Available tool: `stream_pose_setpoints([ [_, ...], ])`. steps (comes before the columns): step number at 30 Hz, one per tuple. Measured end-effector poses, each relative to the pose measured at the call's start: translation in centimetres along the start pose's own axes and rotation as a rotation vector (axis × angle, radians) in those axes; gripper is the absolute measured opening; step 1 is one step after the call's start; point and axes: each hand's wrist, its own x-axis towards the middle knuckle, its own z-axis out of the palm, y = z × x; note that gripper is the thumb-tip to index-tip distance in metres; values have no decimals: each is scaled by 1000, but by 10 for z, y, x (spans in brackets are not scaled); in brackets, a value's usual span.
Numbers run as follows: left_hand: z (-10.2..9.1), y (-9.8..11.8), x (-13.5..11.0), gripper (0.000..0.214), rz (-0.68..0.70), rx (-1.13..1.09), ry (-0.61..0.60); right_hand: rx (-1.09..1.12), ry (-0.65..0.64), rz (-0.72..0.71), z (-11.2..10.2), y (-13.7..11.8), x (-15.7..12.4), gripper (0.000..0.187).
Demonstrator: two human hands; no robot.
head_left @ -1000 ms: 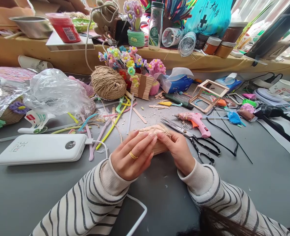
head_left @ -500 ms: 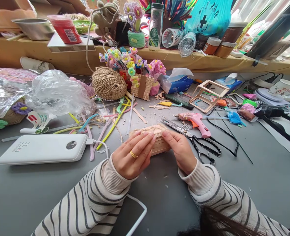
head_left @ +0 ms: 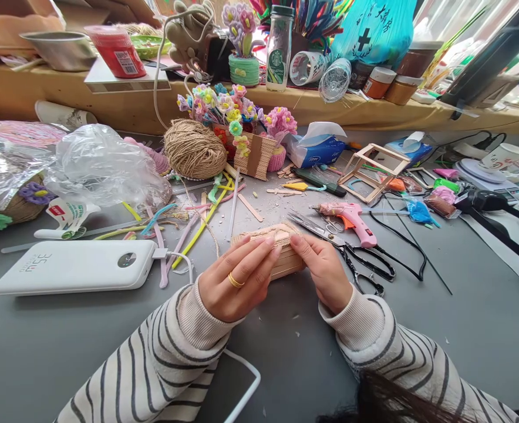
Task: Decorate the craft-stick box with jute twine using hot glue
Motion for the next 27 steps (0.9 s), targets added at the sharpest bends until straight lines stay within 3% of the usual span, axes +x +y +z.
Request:
stream_pose_setpoints([
  [22,-2,-1,4,30,64,18,-12,8,16,2,0,0,0,29],
  [27,-6,-1,10,28,78,47,-65,21,16,-6,0,1,0,28],
])
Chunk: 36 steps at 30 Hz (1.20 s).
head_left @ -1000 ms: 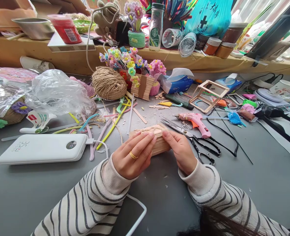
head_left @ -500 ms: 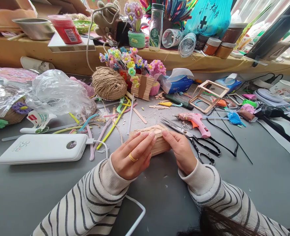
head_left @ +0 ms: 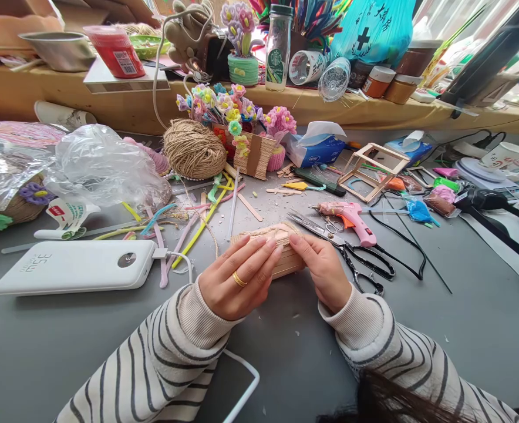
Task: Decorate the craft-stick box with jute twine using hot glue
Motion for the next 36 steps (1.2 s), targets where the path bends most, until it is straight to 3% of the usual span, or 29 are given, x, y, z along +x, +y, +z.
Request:
stream_pose_setpoints([
  [11,0,2,0,29,-7,55,-12,154,-1,35,-1,4,2,38],
  [21,1,4,-1,30,-12,93,-17,45,-7,-29,-2,5,2,28],
  [36,2,5,2,27,-14,103,9,-10,-4,-37,-2,6,2,28],
])
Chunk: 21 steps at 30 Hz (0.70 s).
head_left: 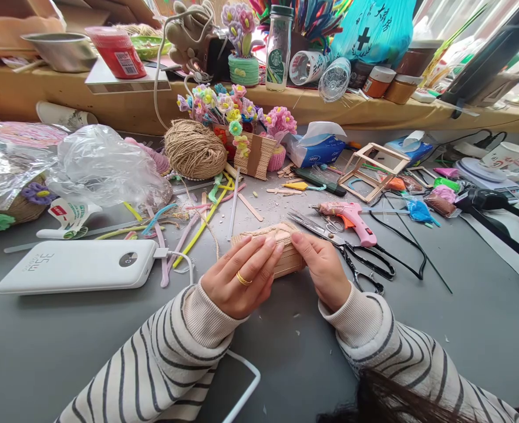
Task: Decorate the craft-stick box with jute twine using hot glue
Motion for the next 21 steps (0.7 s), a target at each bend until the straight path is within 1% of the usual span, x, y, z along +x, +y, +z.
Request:
stream_pose_setpoints([
  [4,1,0,-1,27,-1,-5,16,-5,-6,-11,0,0,0,29],
  [7,2,-1,-3,29,-3,-18,4,4,1,-1,1,-1,0,29],
  [12,-1,-5,-7,41,-90,-103,13,62,33,51,0,-3,1,29],
  [14,-2,-7,-7,44,-108,-126,-6,79,37,52,1,-4,1,29],
  [18,-3,-10,-7,44,-133,-188,-38,132,9,52,1,-5,1,32],
  [21,-2,-10,-7,40,-167,-221,-25,95,-6,58,2,-8,2,28],
])
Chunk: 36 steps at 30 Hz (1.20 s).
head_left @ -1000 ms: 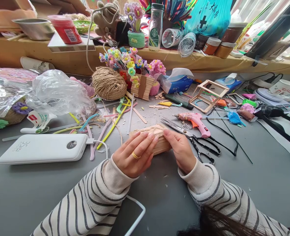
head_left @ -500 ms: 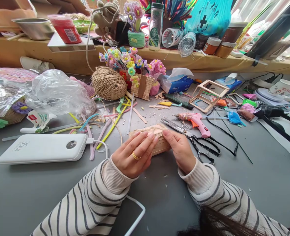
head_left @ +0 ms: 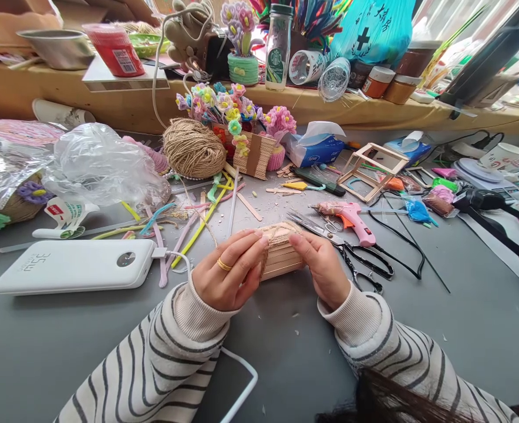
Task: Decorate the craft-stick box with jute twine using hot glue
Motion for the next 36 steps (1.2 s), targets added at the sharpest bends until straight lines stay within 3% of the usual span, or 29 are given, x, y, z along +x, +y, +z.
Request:
stream_pose_setpoints([
  [9,6,3,0,30,-146,-151,69,15,-71,62,10,-8,1,26],
  [18,3,3,2,21,-279,-268,105,35,-43,102,11,-9,2,27],
  [36,2,-1,-1,11,-351,-259,82,37,-54,80,11,-6,2,27],
])
